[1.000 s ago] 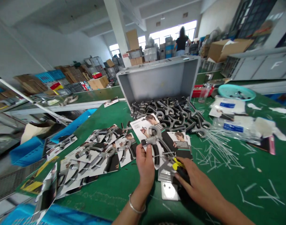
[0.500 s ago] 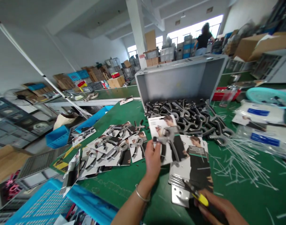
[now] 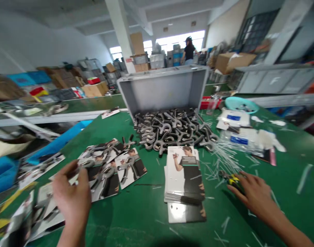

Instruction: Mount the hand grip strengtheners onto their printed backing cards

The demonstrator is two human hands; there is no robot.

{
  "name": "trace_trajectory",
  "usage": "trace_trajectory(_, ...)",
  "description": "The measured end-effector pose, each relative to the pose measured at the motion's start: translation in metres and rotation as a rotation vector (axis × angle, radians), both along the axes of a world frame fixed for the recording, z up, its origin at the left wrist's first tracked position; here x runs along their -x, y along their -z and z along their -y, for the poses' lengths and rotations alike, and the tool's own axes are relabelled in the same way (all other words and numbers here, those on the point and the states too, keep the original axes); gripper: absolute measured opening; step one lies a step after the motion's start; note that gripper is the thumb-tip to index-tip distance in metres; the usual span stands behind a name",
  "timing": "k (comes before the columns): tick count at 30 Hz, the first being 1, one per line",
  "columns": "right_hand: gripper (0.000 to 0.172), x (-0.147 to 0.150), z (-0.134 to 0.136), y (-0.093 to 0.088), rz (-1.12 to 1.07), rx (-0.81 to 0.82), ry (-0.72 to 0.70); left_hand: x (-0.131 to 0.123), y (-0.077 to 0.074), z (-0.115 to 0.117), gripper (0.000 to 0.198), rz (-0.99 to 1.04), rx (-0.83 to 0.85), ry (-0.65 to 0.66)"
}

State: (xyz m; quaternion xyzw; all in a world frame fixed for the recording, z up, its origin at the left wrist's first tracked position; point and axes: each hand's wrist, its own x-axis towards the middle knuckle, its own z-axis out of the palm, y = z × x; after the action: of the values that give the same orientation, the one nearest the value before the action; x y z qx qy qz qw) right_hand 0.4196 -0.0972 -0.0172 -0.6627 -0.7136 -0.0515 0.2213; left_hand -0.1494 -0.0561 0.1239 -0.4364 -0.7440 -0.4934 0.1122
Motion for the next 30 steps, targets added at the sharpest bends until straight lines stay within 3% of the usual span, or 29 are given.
trace_trajectory(3, 0.043, 0.033, -0.021, -0.027, -0.07, 0.112, -0.107, -0.068, 0.048, 0.0, 0.031, 0.155, 0.278, 0.587)
trace_trajectory(4, 0.039, 0.04, -0.028, -0.03, -0.103, 0.132, -0.128, -0.092, 0.063, -0.002, 0.031, 0.208, 0.33, 0.721)
trace_trajectory(6, 0.033, 0.046, -0.044, -0.03, -0.146, 0.154, -0.143, -0.134, 0.087, -0.011, 0.035, 0.291, 0.356, 0.841)
trace_trajectory(10, 0.024, 0.038, -0.081, -0.018, -0.158, 0.17, -0.104, -0.186, 0.113, -0.035, 0.069, 0.397, 0.43, 0.837)
trace_trajectory(13, 0.025, 0.027, -0.109, -0.012, -0.147, 0.163, -0.022, -0.2, 0.122, -0.042, 0.071, 0.504, 0.499, 0.894)
trace_trajectory(18, 0.026, 0.017, -0.136, -0.006, -0.056, 0.174, 0.03, -0.201, 0.126, -0.033, 0.057, 0.67, 0.511, 0.985)
trace_trajectory(26, 0.018, 0.011, -0.163, -0.009, 0.071, 0.28, -0.221, -0.202, 0.132, -0.034, 0.058, 0.716, 0.482, 0.95)
trace_trajectory(30, 0.017, 0.008, -0.167, -0.012, 0.071, 0.272, -0.211, -0.203, 0.128, -0.032, 0.059, 0.745, 0.481, 0.937)
